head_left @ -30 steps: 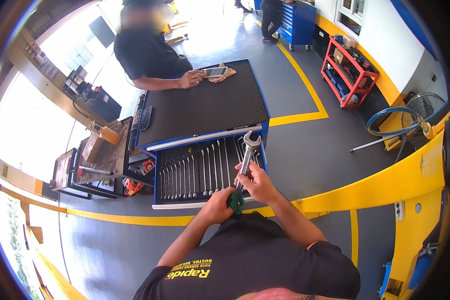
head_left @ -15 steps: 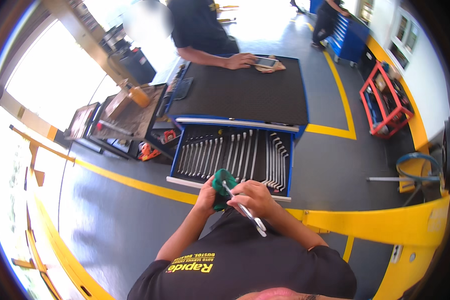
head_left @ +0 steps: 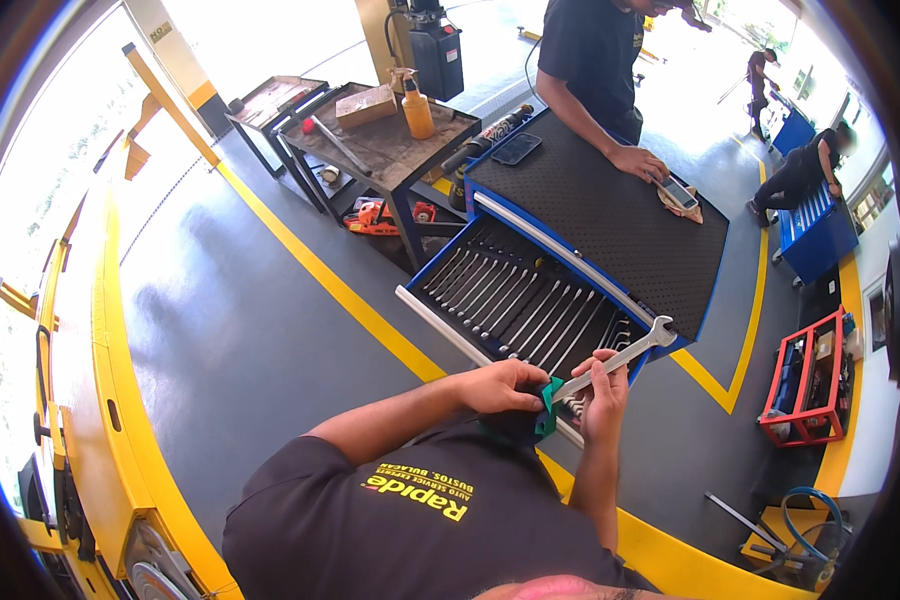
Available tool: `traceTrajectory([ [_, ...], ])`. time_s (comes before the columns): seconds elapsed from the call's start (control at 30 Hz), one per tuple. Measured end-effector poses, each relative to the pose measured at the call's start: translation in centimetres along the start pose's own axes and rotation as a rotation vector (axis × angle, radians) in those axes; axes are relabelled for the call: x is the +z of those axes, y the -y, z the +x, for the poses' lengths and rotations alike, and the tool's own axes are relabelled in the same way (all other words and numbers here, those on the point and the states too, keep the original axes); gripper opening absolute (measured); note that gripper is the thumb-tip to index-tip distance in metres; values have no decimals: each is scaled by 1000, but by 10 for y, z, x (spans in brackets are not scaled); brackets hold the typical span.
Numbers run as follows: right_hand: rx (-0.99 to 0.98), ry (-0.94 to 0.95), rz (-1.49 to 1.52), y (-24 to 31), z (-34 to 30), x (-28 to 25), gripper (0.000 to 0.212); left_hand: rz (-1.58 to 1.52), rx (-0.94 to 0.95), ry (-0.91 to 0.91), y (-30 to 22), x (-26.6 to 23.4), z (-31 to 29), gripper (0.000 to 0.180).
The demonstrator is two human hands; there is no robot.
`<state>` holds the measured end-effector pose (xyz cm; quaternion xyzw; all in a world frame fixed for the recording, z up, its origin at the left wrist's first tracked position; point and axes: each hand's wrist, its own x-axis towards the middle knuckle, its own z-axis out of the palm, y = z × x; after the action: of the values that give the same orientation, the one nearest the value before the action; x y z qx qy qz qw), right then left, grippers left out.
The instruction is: The person wipes multiple wrenches one by one with a green cloth while standing at an open tool drawer. Each wrench is picked up, wiped, and returned to the drawer in sequence.
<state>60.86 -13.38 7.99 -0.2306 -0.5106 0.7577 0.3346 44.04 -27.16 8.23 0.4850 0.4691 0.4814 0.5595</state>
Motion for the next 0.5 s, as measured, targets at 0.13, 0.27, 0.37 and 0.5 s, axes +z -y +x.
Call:
traceTrajectory([
  [0.13, -100, -64, -100, 3, -10, 4, 16, -95, -1, -113, 17, -2, 8, 25],
  [0.27, -429, 69, -352, -1, -18, 15, 21, -364, -14, -426, 25, 7, 21, 19],
  [0.37, -845, 223, -774, 14, -17, 29, 25, -598, -49, -656, 10, 10, 36, 18],
  [0.5, -634, 70, -296, -13, -17, 13, 30, -233, 19, -313, -3, -5, 31, 15],
])
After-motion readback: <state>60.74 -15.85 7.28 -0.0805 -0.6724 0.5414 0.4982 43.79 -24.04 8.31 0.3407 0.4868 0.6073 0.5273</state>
